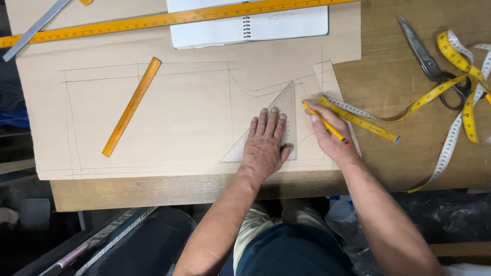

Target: The person draws lines and curves on a large sheet of paper using a pencil, ruler, set square, and measuring tape. They measure sections, mark points, and connect them to create a pattern layout on the work surface.

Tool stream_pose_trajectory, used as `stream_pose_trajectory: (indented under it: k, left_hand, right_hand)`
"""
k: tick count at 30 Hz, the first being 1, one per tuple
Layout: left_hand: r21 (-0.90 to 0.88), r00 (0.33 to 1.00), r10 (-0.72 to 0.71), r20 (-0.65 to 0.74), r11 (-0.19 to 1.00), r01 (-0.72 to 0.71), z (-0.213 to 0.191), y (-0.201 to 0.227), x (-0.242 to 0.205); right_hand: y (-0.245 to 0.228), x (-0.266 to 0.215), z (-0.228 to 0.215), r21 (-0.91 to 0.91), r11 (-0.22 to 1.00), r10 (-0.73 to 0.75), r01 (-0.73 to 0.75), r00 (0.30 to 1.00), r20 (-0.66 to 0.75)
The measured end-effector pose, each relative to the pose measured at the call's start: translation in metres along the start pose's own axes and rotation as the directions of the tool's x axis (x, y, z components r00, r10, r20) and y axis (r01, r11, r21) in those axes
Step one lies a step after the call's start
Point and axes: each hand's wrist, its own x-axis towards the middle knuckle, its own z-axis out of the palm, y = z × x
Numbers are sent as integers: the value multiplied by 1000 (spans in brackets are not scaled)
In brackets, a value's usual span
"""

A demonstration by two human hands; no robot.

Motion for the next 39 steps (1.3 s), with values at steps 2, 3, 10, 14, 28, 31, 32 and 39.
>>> stream_pose_trajectory:
  k: [2, 3, 10, 14, 28, 31, 32, 39]
  left_hand:
    - [8, 1000, 0, 17, 1000, 0, -4, 1, 0]
    - [13, 1000, 1, 20, 1000, -1, -5, 1, 0]
    - [22, 999, -8, 41, 1000, 7, -2, 2, 3]
    - [36, 997, 3, 78, 999, -6, 1, 4, 8]
    - [196, 1000, -11, 3, 980, 10, 14, 2, 14]
    - [191, 999, 8, -41, 982, 0, 15, 0, 12]
    - [193, 999, 8, -46, 981, 1, 13, 0, 7]
    - [8, 999, 16, 29, 1000, -17, -17, -10, -1]
  right_hand:
    - [5, 6, 3, -2, 1000, -6, 6, 1000, 18]
    - [2, 7, 5, -51, 999, -13, 14, 1000, 26]
    - [16, 25, 9, -230, 973, 4, 13, 997, 73]
    - [37, 28, 9, -359, 924, -105, 128, 991, 83]
    - [-60, -143, -66, -399, 917, 201, 14, 847, 492]
    - [-59, -145, -67, -399, 913, 247, -83, 892, 378]
    - [-57, -142, -58, -399, 913, 242, -79, 895, 376]
    - [28, -100, -7, -190, 975, 128, -116, 990, 54]
